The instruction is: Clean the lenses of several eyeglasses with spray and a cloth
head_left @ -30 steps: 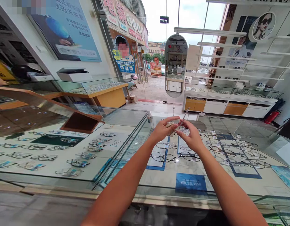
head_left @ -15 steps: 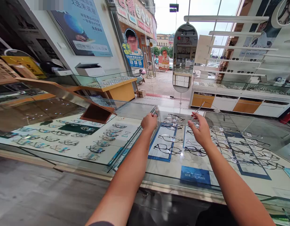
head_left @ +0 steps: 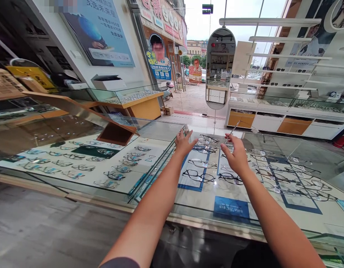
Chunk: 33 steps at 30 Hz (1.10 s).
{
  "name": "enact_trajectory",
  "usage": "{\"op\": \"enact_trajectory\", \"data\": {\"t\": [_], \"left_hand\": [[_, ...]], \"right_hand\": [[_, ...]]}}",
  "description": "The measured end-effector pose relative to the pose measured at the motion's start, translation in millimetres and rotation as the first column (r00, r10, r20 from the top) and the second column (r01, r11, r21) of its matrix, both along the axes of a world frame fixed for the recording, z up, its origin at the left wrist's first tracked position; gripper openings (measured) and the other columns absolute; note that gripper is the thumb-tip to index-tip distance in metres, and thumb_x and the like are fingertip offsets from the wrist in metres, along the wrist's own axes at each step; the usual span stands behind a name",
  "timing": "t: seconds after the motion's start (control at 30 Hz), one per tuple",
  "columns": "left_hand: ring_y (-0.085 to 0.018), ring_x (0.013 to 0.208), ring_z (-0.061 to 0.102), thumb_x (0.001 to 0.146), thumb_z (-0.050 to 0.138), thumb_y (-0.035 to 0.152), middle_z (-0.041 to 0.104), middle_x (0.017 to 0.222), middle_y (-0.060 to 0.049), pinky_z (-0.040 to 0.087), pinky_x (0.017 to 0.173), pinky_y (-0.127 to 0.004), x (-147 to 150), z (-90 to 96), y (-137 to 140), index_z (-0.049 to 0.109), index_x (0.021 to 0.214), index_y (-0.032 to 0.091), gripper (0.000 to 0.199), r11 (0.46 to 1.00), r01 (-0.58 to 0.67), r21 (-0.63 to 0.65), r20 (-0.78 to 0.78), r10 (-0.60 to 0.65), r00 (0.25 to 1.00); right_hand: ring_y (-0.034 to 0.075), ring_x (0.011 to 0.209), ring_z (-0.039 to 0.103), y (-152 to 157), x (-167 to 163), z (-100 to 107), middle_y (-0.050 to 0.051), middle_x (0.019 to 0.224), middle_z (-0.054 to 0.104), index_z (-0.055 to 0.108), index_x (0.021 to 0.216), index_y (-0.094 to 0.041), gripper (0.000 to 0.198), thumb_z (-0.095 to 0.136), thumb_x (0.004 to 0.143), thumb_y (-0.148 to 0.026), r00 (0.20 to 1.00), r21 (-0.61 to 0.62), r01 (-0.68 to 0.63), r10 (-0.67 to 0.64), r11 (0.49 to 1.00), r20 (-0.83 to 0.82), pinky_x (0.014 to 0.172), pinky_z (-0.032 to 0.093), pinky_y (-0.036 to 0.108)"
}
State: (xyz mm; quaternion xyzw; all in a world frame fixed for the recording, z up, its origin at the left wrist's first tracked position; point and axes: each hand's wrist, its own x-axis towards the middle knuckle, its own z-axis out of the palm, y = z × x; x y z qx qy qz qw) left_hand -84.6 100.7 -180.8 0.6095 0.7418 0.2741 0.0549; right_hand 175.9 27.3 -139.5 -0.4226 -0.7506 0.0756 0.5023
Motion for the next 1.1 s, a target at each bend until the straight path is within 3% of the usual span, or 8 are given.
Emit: {"op": "enact_trajectory", "data": {"t": [0.5,0.63,0.73,0.83,0.97,1.1], "left_hand": [[-0.041,0.159,0.028,0.100,0.051,0.059,0.036,0.173,-0.015,0.031,0.124,-0.057,-3,-5.5,9,0.051,0.160,0.026,0.068,0.998,0.016,-0.064,-0.030,-0.018,0.999],[-0.040,0.157,0.033,0.100,0.053,0.057,0.041,0.170,-0.016,0.034,0.122,-0.057,-2,-5.9,7,0.053,0.159,0.027,0.066,1.000,-0.008,-0.009,-0.017,0.008,1.000],[-0.041,0.154,0.038,0.098,0.059,0.051,0.046,0.164,-0.018,0.038,0.119,-0.058,2,-3.1,4,0.056,0.157,0.027,0.063,0.992,-0.024,0.126,0.003,0.024,1.000],[-0.041,0.149,0.045,0.095,0.066,0.043,0.052,0.158,-0.018,0.042,0.116,-0.058,7,3.3,2,0.060,0.153,0.026,0.061,0.931,0.008,0.365,0.017,-0.015,1.000],[-0.035,0.135,0.059,0.093,0.070,0.037,0.059,0.144,-0.018,0.049,0.111,-0.050,16,13.0,-1,0.072,0.134,0.021,0.044,0.762,0.067,0.644,0.080,-0.154,0.985],[-0.029,0.122,0.065,0.095,0.067,0.033,0.064,0.124,-0.014,0.054,0.104,-0.043,23,19.9,-6,0.073,0.107,0.019,0.019,0.611,0.092,0.786,0.125,-0.304,0.945]], "right_hand": [[0.034,0.114,0.067,0,-2,0,0.019,0.129,0.075,0.064,0.136,-0.015,0.050,0.059,0.098,-0.047,1.000,-0.039,-0.010,0.009,0.999,-0.009,0.103,0.054,0.055],[0.034,0.114,0.067,1,-1,0,0.019,0.129,0.075,0.064,0.136,-0.015,0.051,0.059,0.098,-0.047,1.000,-0.049,-0.017,0.016,0.999,-0.021,0.104,0.054,0.055],[0.034,0.115,0.067,1,0,0,0.018,0.131,0.075,0.064,0.136,-0.017,0.050,0.060,0.097,-0.048,0.999,-0.057,-0.021,0.019,0.998,-0.041,0.104,0.054,0.055],[0.034,0.118,0.066,1,1,0,0.017,0.133,0.074,0.064,0.137,-0.019,0.049,0.060,0.097,-0.048,0.998,-0.054,-0.023,0.020,0.998,-0.053,0.106,0.053,0.055],[0.034,0.117,0.066,0,-1,3,0.017,0.131,0.074,0.064,0.136,-0.020,0.048,0.060,0.097,-0.047,0.998,-0.055,-0.017,0.014,0.998,-0.060,0.105,0.052,0.055],[0.034,0.117,0.066,-3,-2,6,0.017,0.129,0.075,0.066,0.131,-0.019,0.044,0.061,0.096,-0.045,0.997,-0.059,-0.018,0.014,0.998,-0.070,0.106,0.052,0.054]]}}
